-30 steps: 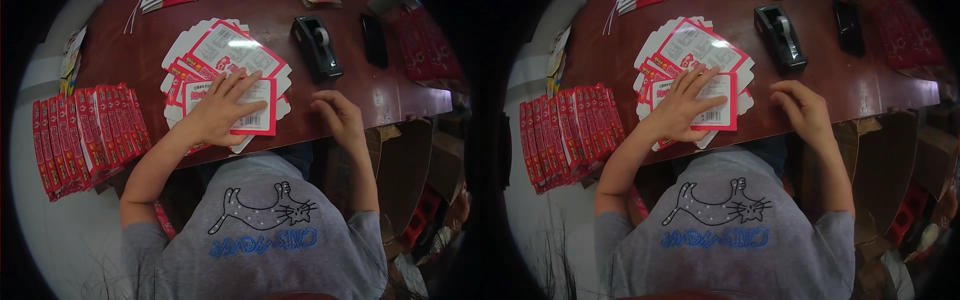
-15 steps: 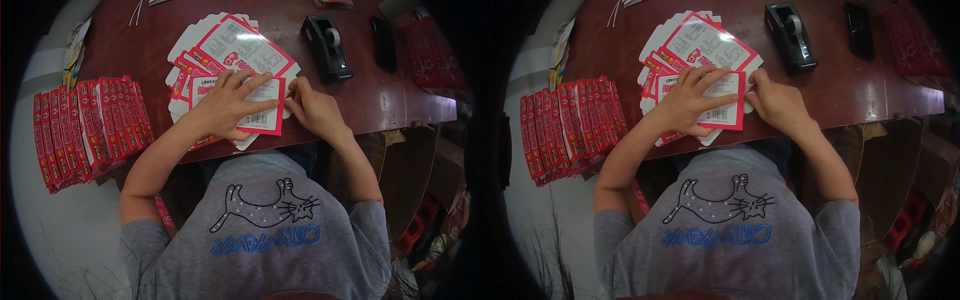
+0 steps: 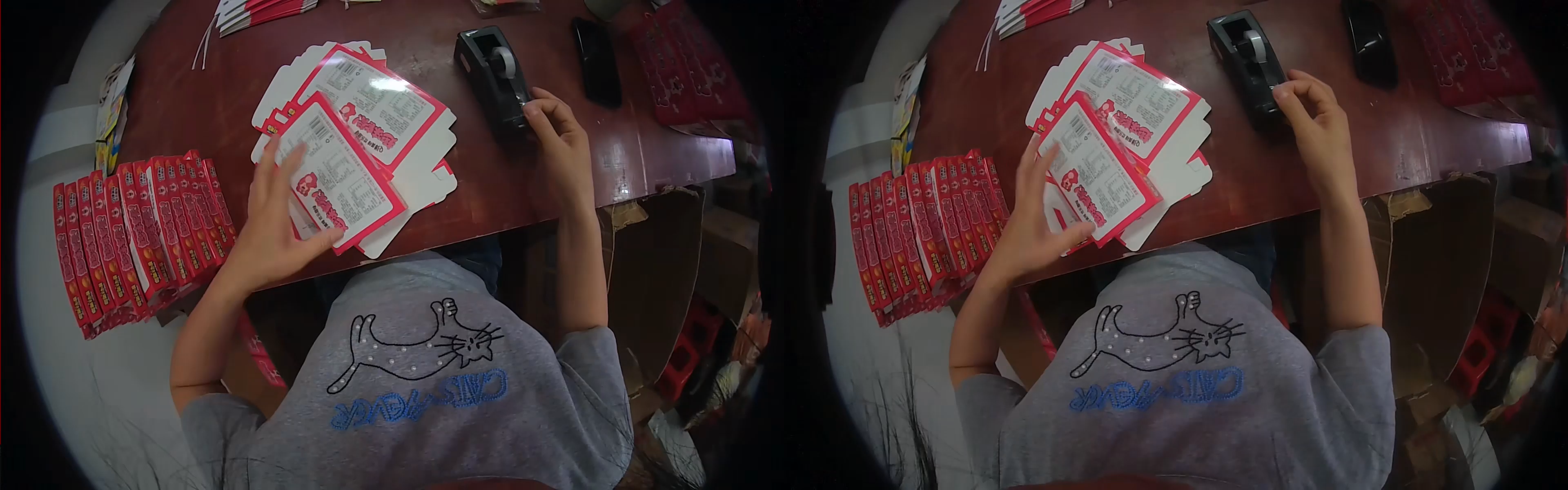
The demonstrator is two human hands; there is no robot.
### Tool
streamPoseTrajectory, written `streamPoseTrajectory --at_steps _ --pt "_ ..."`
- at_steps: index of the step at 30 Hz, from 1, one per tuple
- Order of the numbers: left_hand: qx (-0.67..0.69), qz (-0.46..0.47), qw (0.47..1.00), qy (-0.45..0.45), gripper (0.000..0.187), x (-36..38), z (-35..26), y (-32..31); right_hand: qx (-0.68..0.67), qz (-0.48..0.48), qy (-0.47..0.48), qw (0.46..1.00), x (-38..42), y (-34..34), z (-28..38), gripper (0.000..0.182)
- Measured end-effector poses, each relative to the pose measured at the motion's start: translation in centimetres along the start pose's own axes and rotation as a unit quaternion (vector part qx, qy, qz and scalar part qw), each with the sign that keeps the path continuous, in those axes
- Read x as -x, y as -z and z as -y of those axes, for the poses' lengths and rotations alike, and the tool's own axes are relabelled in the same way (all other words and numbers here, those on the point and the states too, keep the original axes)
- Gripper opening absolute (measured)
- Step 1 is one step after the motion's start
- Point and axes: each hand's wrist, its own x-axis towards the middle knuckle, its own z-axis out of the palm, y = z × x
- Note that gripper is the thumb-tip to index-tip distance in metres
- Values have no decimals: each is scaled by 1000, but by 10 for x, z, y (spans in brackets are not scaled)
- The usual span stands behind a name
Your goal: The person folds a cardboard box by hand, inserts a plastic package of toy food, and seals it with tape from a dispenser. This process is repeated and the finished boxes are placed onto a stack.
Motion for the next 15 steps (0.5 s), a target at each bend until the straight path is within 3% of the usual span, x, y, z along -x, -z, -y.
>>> streamPoseTrajectory --at_steps 1,2,4,5,7,9,11,15 --pt "-183 73 976 -96 83 2 -8 4 -14 -8 60 998 0 2 -5 26" --pt "-185 71 976 -93 83 3 -6 4 -28 -16 121 992 0 3 -9 22" --pt "-400 150 864 -265 79 0 3 0 -19 -17 164 986 3 5 -18 18" --pt "-400 150 865 -264 79 -4 4 -4 -10 -25 204 978 7 7 -21 15" --pt "-424 154 821 -349 75 -19 1 -15 12 -43 170 984 17 4 -20 13" --pt "-364 166 844 -357 75 -36 -8 -23 32 -58 136 989 24 6 -26 10" --pt "-304 176 865 -358 76 -51 -13 -30 338 -132 246 899 25 12 -43 6" --pt "-252 139 870 -400 80 -68 0 -47 247 -79 289 922 64 -13 -8 9"
